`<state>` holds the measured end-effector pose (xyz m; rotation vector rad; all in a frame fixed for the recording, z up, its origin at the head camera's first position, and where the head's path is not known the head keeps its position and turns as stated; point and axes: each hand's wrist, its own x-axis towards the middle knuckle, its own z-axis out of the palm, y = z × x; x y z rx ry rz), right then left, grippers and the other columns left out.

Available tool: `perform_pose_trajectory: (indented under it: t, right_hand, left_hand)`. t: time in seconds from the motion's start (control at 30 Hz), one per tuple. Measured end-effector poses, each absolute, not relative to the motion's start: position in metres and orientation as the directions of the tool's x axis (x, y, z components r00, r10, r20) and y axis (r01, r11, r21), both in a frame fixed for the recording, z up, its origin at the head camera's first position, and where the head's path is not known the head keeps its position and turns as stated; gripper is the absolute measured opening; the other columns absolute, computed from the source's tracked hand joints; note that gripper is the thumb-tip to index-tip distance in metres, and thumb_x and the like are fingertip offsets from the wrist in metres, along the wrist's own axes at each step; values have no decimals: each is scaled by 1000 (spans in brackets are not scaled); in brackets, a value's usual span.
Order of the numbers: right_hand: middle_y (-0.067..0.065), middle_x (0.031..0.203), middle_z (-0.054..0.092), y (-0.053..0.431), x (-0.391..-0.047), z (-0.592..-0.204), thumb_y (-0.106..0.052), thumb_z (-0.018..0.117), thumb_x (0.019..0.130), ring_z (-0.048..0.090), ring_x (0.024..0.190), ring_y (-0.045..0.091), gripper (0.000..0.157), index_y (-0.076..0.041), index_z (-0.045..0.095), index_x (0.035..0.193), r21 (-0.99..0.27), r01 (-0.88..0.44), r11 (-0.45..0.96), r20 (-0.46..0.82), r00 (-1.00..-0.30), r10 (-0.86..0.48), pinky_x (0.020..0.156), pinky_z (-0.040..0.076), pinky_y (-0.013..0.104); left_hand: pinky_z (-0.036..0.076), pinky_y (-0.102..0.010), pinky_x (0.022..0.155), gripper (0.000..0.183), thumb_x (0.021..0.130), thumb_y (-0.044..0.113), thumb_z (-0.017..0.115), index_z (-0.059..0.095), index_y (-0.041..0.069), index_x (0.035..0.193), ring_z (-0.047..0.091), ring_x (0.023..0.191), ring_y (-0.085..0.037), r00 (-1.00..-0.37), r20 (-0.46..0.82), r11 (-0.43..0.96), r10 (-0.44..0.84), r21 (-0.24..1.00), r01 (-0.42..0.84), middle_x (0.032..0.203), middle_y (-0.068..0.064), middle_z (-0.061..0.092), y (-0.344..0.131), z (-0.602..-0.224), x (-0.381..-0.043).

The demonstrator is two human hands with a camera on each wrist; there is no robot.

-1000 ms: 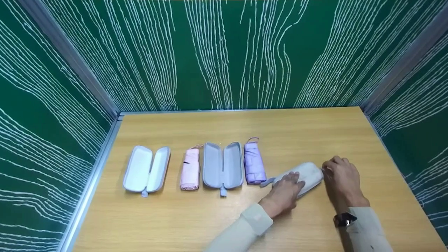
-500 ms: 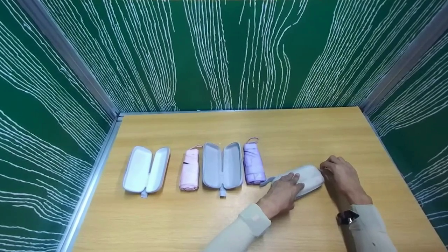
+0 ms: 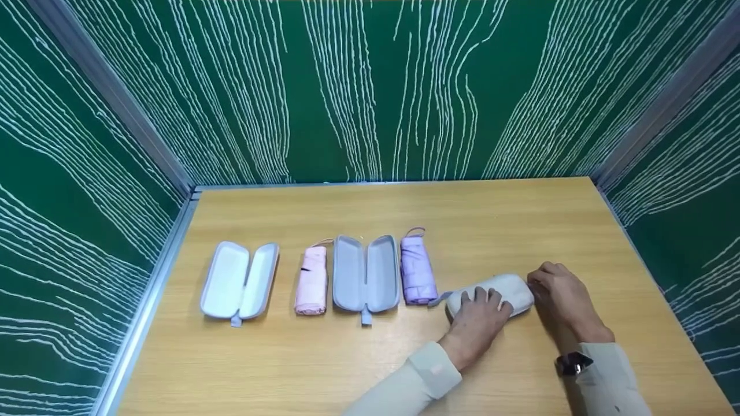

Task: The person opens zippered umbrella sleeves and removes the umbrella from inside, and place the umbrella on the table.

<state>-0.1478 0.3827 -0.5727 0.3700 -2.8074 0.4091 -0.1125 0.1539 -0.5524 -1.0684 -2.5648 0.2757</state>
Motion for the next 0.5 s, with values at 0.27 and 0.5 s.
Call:
perform_pose_trajectory:
  t: [0.27,0.5]
  right_hand:
    - [-1,89,57,382,-152,-570,0,70,77,51,81,18,16,-9,71,90,-214,-302,929,304,-924,-230,69,46,36]
    - [-2,88,55,381,-159,-572,1,72,75,50,79,16,18,-10,71,89,-186,-359,914,342,-896,-283,66,45,34]
  left_hand:
    - [49,-31,71,27,86,21,60,61,27,112,50,95,-15,-678,171,698,715,-229,678,106,4,55,152,-548,-118]
    - [49,-32,79,29,82,23,66,62,29,111,50,99,-14,-658,135,671,741,-179,719,110,7,56,147,-546,-120]
